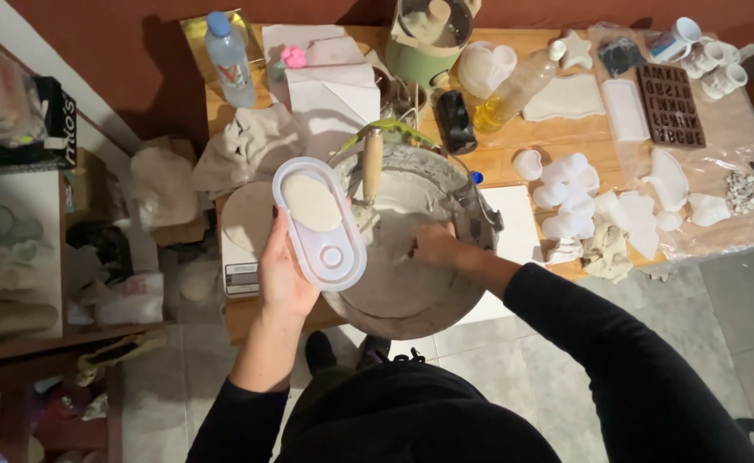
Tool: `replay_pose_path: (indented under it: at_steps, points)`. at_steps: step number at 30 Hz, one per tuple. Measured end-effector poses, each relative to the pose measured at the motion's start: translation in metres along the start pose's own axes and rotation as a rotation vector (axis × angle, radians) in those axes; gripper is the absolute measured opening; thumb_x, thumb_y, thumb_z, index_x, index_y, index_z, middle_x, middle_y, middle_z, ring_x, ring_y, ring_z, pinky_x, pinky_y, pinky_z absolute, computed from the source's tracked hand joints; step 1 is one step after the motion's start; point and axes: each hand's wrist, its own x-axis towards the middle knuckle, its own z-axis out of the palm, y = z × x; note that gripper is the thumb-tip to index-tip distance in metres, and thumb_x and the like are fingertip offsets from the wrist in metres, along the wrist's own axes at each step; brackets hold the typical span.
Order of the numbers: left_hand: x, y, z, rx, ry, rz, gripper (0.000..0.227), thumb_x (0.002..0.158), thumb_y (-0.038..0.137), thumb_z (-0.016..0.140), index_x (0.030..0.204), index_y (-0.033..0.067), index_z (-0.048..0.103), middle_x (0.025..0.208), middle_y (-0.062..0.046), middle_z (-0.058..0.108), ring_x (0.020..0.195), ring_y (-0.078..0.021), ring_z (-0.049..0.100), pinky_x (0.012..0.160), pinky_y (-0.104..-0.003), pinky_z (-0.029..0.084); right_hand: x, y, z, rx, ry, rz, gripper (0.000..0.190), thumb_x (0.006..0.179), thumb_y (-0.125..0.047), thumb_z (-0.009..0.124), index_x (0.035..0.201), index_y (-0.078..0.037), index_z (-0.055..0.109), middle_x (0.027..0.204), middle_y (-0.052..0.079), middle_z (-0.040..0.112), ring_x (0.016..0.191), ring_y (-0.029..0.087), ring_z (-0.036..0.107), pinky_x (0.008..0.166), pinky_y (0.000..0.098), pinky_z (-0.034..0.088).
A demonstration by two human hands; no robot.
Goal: Fill silicone molds with a plaster-like mixture using a spoon and add small decorative elements with tweezers.
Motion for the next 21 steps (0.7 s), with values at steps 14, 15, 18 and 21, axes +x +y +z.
replay_pose_path:
  at_steps: [14,15,18,21]
  points:
    - [0.01,-0.003,-0.008,0.055,-0.026,0.004,0.058,0.109,0.039,0.038,0.154,0.0027,0.04,0.148,-0.022,0.055,0.135,-0.0347,0.056,0.112,-0.049,0.047,-0.047,0.01,-0.038,0.277,-0.037,-0.193,0.026,0.084,-0.027,0.072,0.107,-0.015,0.079,0.104,0.008,0.078,0.098,0.022,0.073,0.086,0.0356,0.056]
    - [0.011,-0.002,-0.012,0.047,-0.014,0.015,0.058,0.109,0.039,0.038,0.153,0.0032,0.04,0.147,-0.021,0.055,0.135,-0.0344,0.056,0.112,-0.049,0.047,-0.058,0.009,-0.049,0.352,-0.026,-0.201,0.026,0.086,-0.025,0.072,0.107,-0.013,0.079,0.103,0.007,0.078,0.096,0.019,0.073,0.086,0.0341,0.056]
    - [0.018,0.004,-0.02,0.074,0.029,0.05,0.058,0.109,0.04,0.039,0.154,0.0039,0.041,0.15,-0.017,0.054,0.136,-0.0329,0.055,0.114,-0.047,0.046,-0.099,0.015,-0.087,0.467,0.014,-0.285,0.022,0.088,-0.018,0.067,0.104,-0.008,0.078,0.093,0.007,0.081,0.091,0.017,0.075,0.085,0.0324,0.056]
    - [0.029,0.006,-0.021,0.115,0.056,0.086,0.053,0.109,0.038,0.04,0.153,0.0078,0.041,0.149,-0.012,0.054,0.136,-0.0313,0.055,0.114,-0.046,0.045,-0.132,0.034,-0.112,0.565,0.129,-0.4,0.021,0.086,-0.015,0.067,0.1,-0.003,0.078,0.09,0.008,0.079,0.087,0.017,0.075,0.082,0.0328,0.058]
